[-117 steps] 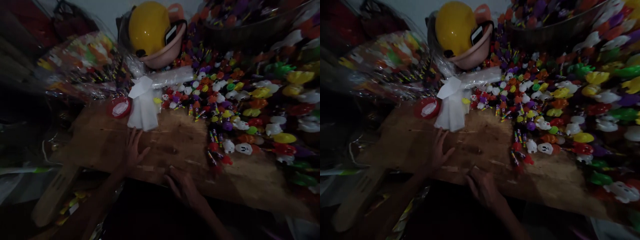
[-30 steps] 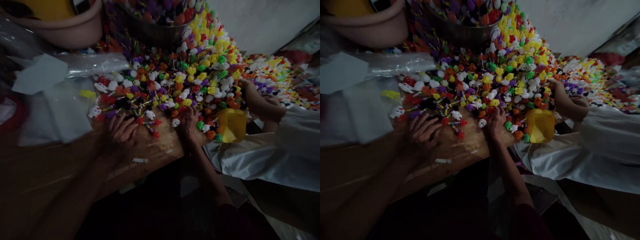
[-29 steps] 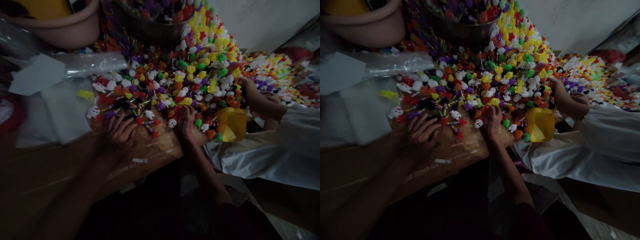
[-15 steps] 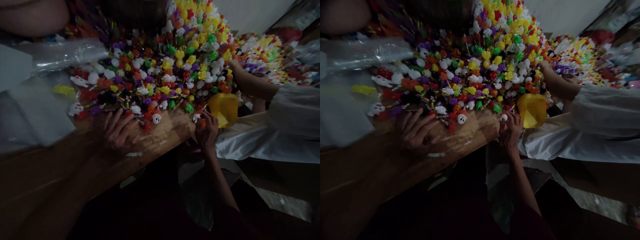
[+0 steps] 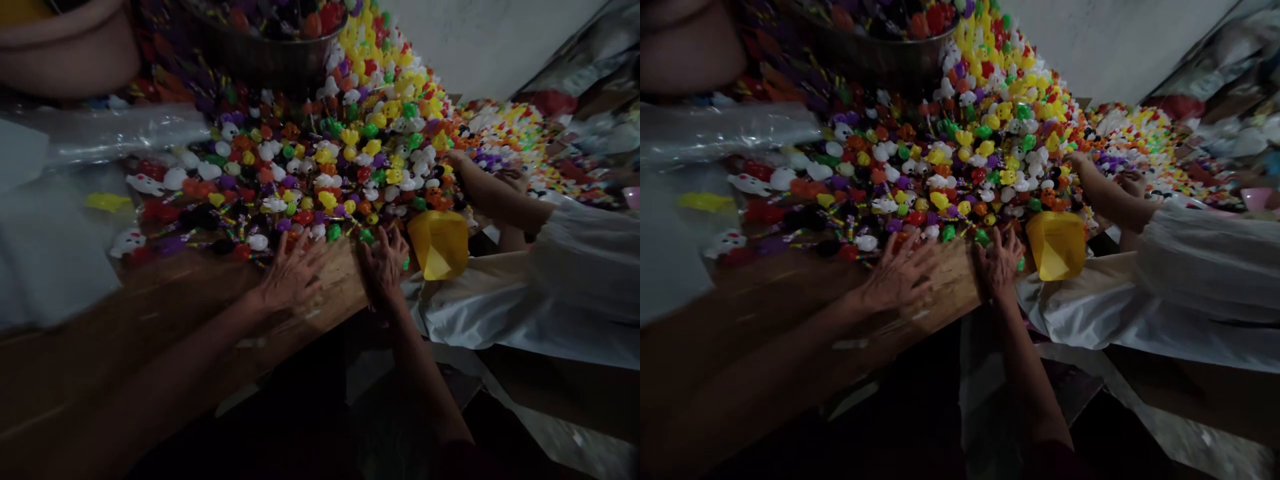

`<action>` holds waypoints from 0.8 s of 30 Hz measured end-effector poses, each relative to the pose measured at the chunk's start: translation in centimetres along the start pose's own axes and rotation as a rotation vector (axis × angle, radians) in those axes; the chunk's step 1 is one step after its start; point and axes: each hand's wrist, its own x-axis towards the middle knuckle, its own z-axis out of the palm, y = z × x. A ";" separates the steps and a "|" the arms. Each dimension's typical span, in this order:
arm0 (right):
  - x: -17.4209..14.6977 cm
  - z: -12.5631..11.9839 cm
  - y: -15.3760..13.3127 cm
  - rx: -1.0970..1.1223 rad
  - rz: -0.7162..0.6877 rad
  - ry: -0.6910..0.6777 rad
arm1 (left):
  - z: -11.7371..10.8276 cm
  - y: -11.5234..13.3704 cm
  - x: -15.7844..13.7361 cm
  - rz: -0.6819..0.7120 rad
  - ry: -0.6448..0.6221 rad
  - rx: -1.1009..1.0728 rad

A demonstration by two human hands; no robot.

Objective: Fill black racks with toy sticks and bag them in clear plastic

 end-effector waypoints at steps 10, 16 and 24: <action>4.3 4.2 -9.3 0.119 -0.007 -0.242 | -2.1 -10.9 0.1 -0.147 0.093 -0.034; 2.1 -2.6 -5.3 0.125 -0.042 -0.148 | -3.1 -12.8 -2.0 -0.015 0.110 0.010; 0.5 -0.8 -0.8 -0.066 0.204 -0.140 | -3.4 -8.2 -2.3 0.055 0.279 0.098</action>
